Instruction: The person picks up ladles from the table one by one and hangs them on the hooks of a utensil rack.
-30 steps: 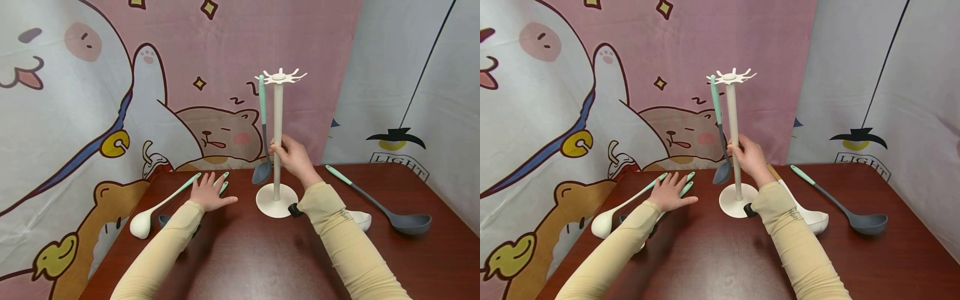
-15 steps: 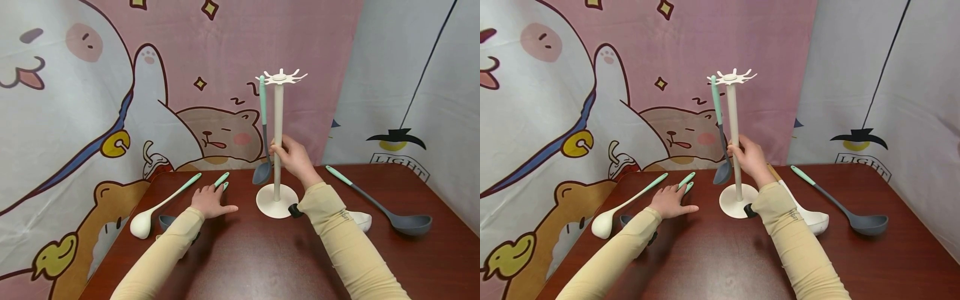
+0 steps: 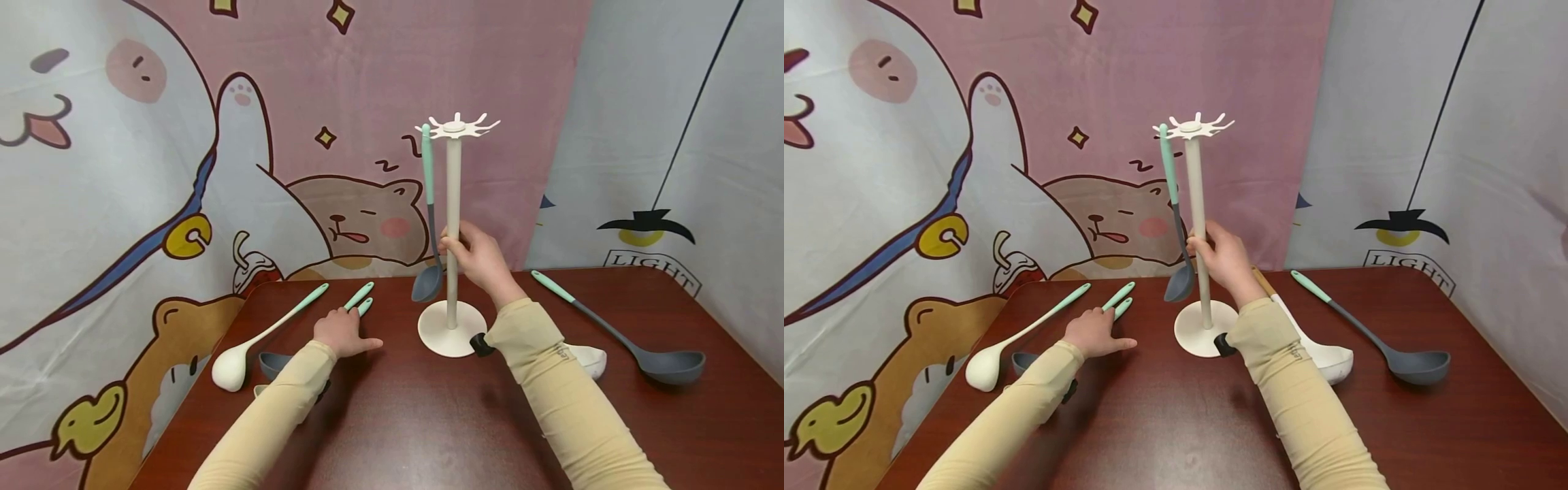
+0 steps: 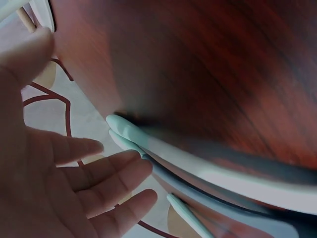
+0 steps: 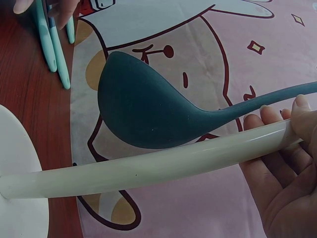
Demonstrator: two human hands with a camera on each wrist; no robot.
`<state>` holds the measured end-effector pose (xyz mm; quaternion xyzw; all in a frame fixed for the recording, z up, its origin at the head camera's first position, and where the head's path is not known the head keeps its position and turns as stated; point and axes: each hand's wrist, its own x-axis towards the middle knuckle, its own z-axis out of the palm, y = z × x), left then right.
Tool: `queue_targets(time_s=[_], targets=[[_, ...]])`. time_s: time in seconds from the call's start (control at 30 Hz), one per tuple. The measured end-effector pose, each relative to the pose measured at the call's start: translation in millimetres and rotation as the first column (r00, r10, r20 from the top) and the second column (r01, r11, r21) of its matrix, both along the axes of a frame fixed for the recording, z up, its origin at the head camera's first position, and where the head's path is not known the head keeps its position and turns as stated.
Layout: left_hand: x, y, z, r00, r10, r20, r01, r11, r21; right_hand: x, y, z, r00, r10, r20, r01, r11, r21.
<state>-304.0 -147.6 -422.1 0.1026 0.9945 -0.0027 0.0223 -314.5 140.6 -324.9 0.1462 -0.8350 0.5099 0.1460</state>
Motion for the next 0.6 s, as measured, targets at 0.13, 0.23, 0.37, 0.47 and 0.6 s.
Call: queue_targets(time_s=[0.13, 0.23, 0.37, 0.47, 0.6], targets=[[-4.3, -1.4, -4.5, 0.999, 0.035, -0.005, -0.035, 0.999, 0.025, 0.0, 0, 0.0, 1.000, 0.002, 0.000, -0.002, 1.000, -0.001], [-7.5, -2.5, -7.4, 0.998, 0.059, -0.003, -0.059, 0.998, 0.039, -0.1, 0, -0.1, 1.000, 0.007, 0.001, -0.007, 1.000, -0.005], [-10.1, -2.4, -8.6, 0.996, 0.086, 0.005, -0.086, 0.996, 0.040, 0.1, -1, -0.3, 1.000, 0.010, 0.003, -0.010, 1.000, -0.009], [-11.1, -2.0, -8.7, 0.993, 0.115, 0.005, -0.115, 0.992, 0.044, 0.1, -1, -0.3, 1.000, 0.006, 0.006, -0.006, 1.000, -0.008], [-13.5, -2.5, -9.7, 0.988, 0.152, 0.003, -0.152, 0.987, 0.047, 0.5, -1, 0.5, 1.000, 0.002, 0.008, -0.002, 1.000, -0.006]])
